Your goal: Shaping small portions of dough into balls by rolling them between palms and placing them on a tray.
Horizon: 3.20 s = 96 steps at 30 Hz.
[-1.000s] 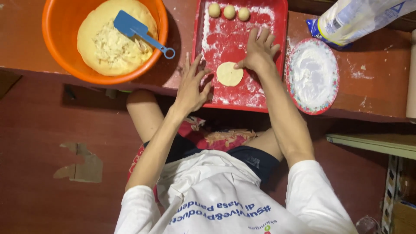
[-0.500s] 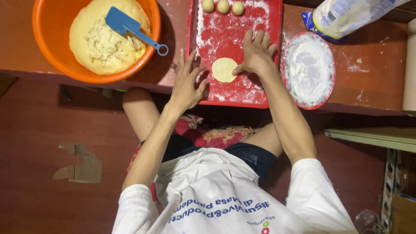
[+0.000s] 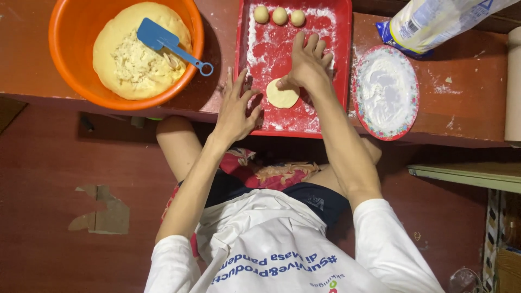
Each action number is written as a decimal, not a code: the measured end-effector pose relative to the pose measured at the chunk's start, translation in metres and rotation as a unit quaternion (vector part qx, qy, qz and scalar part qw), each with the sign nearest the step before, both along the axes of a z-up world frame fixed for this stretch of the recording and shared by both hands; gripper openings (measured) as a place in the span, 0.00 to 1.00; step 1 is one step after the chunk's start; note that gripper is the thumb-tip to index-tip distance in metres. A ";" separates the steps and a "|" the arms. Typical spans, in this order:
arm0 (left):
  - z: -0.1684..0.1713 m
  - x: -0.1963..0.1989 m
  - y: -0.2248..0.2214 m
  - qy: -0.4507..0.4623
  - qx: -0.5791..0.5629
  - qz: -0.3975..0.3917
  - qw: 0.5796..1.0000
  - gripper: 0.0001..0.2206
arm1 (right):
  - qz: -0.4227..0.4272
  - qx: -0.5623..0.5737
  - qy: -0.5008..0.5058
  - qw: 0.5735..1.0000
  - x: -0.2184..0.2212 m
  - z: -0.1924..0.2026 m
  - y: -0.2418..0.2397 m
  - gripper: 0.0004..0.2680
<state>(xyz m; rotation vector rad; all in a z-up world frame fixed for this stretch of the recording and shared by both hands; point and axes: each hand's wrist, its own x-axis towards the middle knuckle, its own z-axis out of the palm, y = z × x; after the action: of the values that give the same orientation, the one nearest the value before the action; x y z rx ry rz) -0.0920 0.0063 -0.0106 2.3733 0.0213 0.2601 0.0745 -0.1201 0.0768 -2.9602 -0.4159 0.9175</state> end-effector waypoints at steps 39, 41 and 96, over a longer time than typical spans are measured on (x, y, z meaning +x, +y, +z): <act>-0.010 -0.003 -0.002 -0.016 0.012 -0.001 1.000 0.14 | -0.024 0.016 0.056 0.998 -0.018 0.014 -0.009 0.49; -0.006 0.003 0.001 -0.014 -0.002 -0.002 1.000 0.14 | 0.001 0.018 0.042 0.999 -0.010 0.000 -0.013 0.50; -0.011 0.002 0.000 -0.015 0.022 0.014 1.000 0.16 | 0.087 0.011 -0.030 0.996 0.005 -0.040 0.018 0.41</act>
<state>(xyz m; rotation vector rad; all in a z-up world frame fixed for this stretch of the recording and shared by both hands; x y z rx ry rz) -0.0905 0.0062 -0.0216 2.4140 0.0349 0.3123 0.0798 -0.1025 0.0368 -2.9744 -0.6896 0.8306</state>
